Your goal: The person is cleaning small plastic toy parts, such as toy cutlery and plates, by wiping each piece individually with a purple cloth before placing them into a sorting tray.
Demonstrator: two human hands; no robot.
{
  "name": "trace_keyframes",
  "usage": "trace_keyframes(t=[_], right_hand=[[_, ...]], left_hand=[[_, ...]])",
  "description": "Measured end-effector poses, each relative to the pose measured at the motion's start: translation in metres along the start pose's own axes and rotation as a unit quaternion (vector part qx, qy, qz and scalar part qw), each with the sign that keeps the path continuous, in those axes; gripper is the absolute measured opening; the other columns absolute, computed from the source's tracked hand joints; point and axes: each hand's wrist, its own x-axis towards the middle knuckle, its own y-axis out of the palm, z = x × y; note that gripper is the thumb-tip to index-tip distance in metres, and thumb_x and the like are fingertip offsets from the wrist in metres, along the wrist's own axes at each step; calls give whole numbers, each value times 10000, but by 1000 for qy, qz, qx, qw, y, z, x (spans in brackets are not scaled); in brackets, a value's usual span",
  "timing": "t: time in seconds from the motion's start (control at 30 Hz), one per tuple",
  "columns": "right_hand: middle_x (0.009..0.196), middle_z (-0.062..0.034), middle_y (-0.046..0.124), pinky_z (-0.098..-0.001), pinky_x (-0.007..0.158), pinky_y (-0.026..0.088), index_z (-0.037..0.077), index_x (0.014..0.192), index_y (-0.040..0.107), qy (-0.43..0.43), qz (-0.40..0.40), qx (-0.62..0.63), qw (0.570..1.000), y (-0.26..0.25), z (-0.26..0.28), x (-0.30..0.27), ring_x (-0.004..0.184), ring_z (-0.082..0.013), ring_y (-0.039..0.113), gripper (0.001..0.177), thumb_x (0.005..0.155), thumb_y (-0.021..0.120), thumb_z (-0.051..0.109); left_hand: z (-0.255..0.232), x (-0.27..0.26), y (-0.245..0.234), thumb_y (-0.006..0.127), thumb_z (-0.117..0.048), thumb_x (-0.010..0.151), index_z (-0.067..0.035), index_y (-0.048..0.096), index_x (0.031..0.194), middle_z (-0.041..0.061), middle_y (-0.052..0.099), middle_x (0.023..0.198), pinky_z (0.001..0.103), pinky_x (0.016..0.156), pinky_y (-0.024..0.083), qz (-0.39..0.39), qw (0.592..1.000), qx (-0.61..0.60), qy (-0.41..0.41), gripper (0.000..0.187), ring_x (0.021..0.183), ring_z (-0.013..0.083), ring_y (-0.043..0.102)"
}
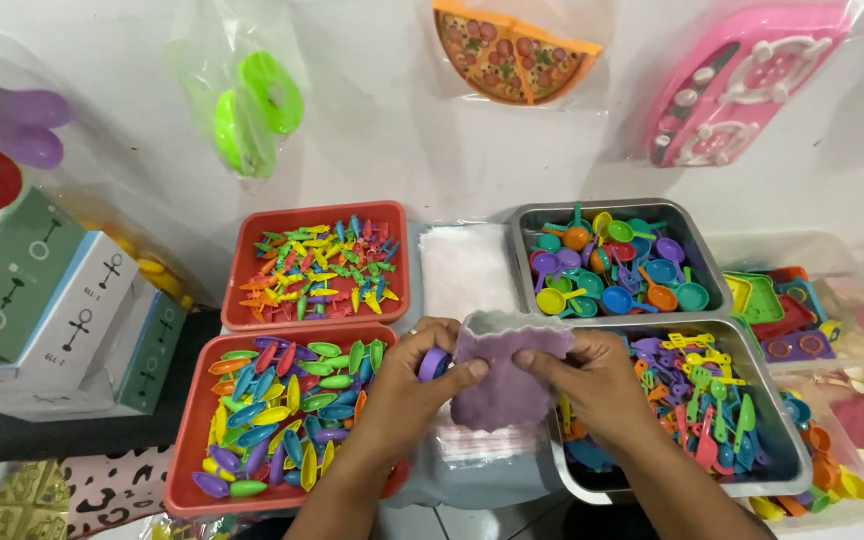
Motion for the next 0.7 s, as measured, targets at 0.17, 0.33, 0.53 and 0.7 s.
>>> trace_keyframes(t=[0.17, 0.33, 0.53, 0.7], right_hand=[[799, -133, 775, -278, 626, 524, -81, 996, 800, 35, 54, 39, 997, -2, -5, 3, 661, -149, 639, 183, 847, 717, -15], [915, -163, 784, -351, 794, 591, -75, 1081, 752, 58, 61, 78, 993, 7, -6, 3, 805, -223, 713, 449, 645, 851, -122], [1114, -262, 668, -478, 844, 525, -34, 1187, 659, 265, -209, 125, 933, 21, 23, 2, 1007, -396, 655, 359, 858, 661, 108], [743, -5, 615, -247, 520, 356, -18, 1153, 698, -190, -147, -199, 950, 34, 16, -16, 595, -79, 439, 197, 970, 629, 1]], left_hand=[[-6, -3, -1, 797, -55, 828, -82, 542, 839, 68, 642, 1102, 315, 893, 518, -2, 1000, -23, -20, 257, 974, 168, 607], [-6, -5, 2, 816, -64, 813, -84, 569, 811, 54, 644, 1099, 314, 895, 524, 0, 999, -2, -40, 248, 990, 171, 621], [-26, -4, 13, 687, -231, 935, -70, 682, 1020, 114, 722, 1025, 282, 744, 463, -93, 976, -103, -166, 182, 852, 153, 586], [-17, 7, 27, 353, -509, 1014, 10, 563, 1300, 215, 636, 1205, 408, 879, 531, -149, 913, -357, -131, 628, 1142, 312, 644]])
